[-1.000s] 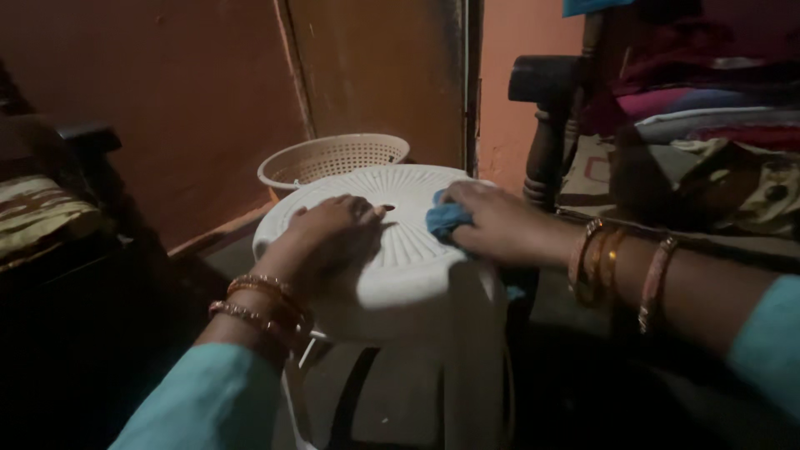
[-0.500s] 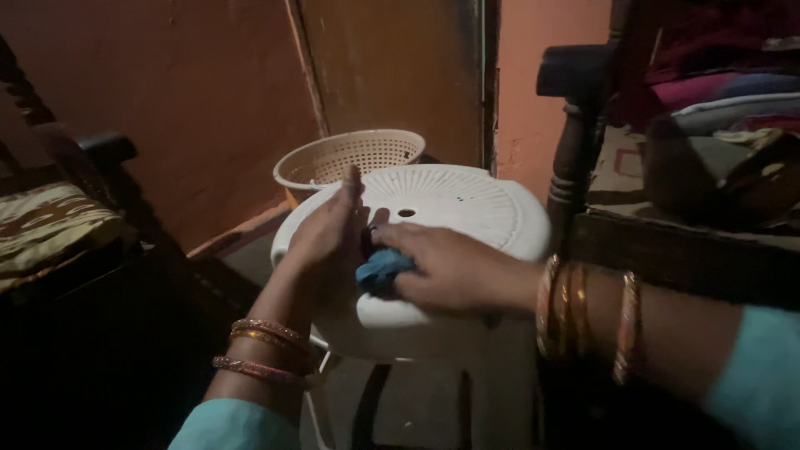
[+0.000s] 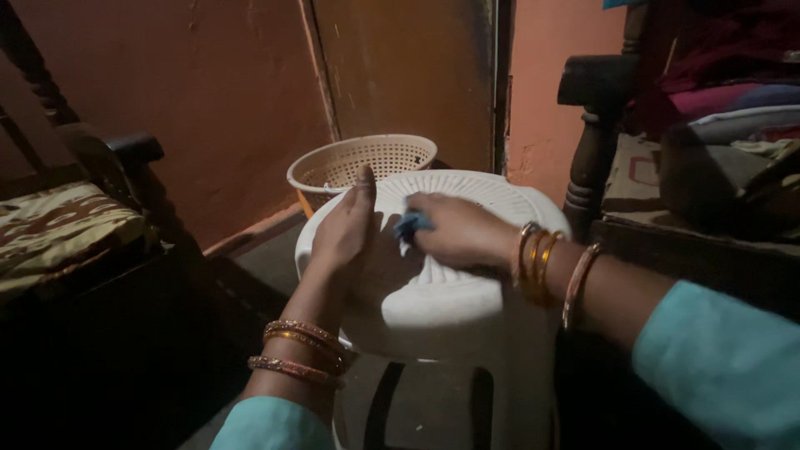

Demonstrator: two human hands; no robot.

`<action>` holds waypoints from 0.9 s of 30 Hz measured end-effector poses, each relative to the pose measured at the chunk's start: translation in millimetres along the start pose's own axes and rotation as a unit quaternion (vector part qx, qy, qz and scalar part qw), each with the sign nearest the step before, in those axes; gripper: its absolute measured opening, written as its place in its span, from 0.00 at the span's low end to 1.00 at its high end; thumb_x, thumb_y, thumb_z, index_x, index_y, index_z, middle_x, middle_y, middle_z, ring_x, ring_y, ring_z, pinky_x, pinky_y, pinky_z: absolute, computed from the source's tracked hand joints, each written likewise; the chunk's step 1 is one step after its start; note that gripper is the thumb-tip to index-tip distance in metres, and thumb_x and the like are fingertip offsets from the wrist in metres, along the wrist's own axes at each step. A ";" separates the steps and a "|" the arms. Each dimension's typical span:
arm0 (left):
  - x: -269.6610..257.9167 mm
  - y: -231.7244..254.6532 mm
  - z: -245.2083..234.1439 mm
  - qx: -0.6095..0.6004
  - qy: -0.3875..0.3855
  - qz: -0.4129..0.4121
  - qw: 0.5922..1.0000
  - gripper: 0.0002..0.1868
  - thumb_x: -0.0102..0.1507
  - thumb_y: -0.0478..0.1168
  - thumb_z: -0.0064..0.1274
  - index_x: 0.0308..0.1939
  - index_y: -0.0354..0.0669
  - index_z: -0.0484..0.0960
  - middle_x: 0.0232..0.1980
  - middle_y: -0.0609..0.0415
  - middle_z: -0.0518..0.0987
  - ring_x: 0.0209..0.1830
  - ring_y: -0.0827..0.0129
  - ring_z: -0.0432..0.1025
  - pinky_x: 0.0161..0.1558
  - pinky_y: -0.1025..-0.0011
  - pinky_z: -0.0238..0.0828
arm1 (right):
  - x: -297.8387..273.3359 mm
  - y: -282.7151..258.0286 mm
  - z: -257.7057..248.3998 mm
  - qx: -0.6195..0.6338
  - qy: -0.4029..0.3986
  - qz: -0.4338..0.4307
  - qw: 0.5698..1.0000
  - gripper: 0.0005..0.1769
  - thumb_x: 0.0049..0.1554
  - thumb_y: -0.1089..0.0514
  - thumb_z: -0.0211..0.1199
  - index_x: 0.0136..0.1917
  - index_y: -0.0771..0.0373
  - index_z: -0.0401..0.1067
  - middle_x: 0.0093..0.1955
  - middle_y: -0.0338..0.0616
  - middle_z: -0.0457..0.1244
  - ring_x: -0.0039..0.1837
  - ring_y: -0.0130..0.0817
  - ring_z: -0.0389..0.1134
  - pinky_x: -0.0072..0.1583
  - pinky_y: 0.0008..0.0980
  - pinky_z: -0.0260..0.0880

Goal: The person cleans a plastic stool by hand using a blue cloth, wiping both the top surface and the underside of the stool.

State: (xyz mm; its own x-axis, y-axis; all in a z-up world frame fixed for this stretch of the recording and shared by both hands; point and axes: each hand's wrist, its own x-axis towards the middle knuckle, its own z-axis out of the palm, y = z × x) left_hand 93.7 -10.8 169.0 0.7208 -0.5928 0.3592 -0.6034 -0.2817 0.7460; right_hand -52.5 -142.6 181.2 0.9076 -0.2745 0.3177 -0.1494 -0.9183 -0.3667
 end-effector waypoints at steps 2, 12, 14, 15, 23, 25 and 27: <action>-3.7 2.7 -1.5 -0.017 0.007 0.005 1.000 0.53 0.59 0.80 0.14 0.73 0.53 0.69 0.69 0.36 0.71 0.74 0.43 0.60 0.70 0.57 0.55 | -4.6 -20.6 7.4 0.000 -0.025 -0.004 1.000 0.35 0.51 0.56 0.58 0.72 0.59 0.56 0.60 0.55 0.66 0.57 0.49 0.71 0.60 0.43 0.71; 6.3 -4.8 1.6 0.003 0.021 -0.007 1.000 0.52 0.61 0.78 0.15 0.63 0.47 0.78 0.52 0.39 0.84 0.60 0.48 0.75 0.63 0.57 0.65 | 3.4 -7.1 -18.3 -0.126 0.022 -0.039 0.991 0.20 0.50 0.56 0.57 0.56 0.59 0.76 0.52 0.54 0.70 0.58 0.50 0.70 0.62 0.47 0.68; 8.0 -6.3 2.3 0.010 0.011 -0.015 1.000 0.51 0.63 0.77 0.15 0.61 0.45 0.80 0.50 0.40 0.85 0.58 0.49 0.77 0.62 0.58 0.67 | 1.8 -0.3 -15.7 -0.168 0.051 -0.039 0.984 0.19 0.50 0.56 0.58 0.54 0.61 0.77 0.51 0.56 0.69 0.58 0.53 0.69 0.61 0.49 0.67; 10.7 -7.0 2.4 0.020 0.001 -0.018 1.000 0.50 0.64 0.76 0.15 0.61 0.45 0.81 0.50 0.40 0.85 0.57 0.49 0.77 0.62 0.58 0.67 | 0.1 2.1 -12.3 -0.174 0.071 -0.052 0.981 0.20 0.49 0.56 0.59 0.54 0.62 0.77 0.50 0.57 0.68 0.57 0.55 0.68 0.60 0.50 0.67; -15.5 16.1 18.7 0.310 -0.085 0.108 0.941 0.39 0.67 0.69 0.24 0.63 0.50 0.78 0.64 0.43 0.76 0.67 0.49 0.68 0.66 0.44 0.57 | 22.1 21.5 -21.6 -0.140 -0.030 -0.017 0.990 0.21 0.54 0.54 0.60 0.60 0.56 0.76 0.59 0.55 0.67 0.65 0.51 0.66 0.68 0.46 0.67; -23.3 25.1 12.4 0.312 -0.082 0.121 0.939 0.39 0.66 0.70 0.24 0.62 0.51 0.78 0.64 0.43 0.76 0.67 0.49 0.67 0.66 0.42 0.55 | 24.7 26.5 -25.9 -0.207 -0.053 -0.039 0.976 0.31 0.49 0.63 0.59 0.67 0.47 0.73 0.64 0.49 0.62 0.70 0.51 0.58 0.70 0.50 0.60; -27.3 30.2 9.6 0.297 -0.078 0.104 0.946 0.39 0.66 0.70 0.23 0.62 0.53 0.79 0.63 0.43 0.76 0.67 0.49 0.67 0.67 0.45 0.55 | 27.9 26.6 -23.1 -0.247 -0.026 -0.069 0.966 0.32 0.47 0.65 0.61 0.63 0.43 0.75 0.66 0.44 0.60 0.71 0.51 0.56 0.71 0.49 0.58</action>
State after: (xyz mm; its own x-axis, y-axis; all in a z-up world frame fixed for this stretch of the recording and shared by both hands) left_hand 52.6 -10.3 176.3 0.5345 -0.7728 0.3421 -0.8451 -0.4940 0.2043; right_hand -40.1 -181.3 200.5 0.9487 -0.1376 0.2846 -0.1838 -0.9726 0.1424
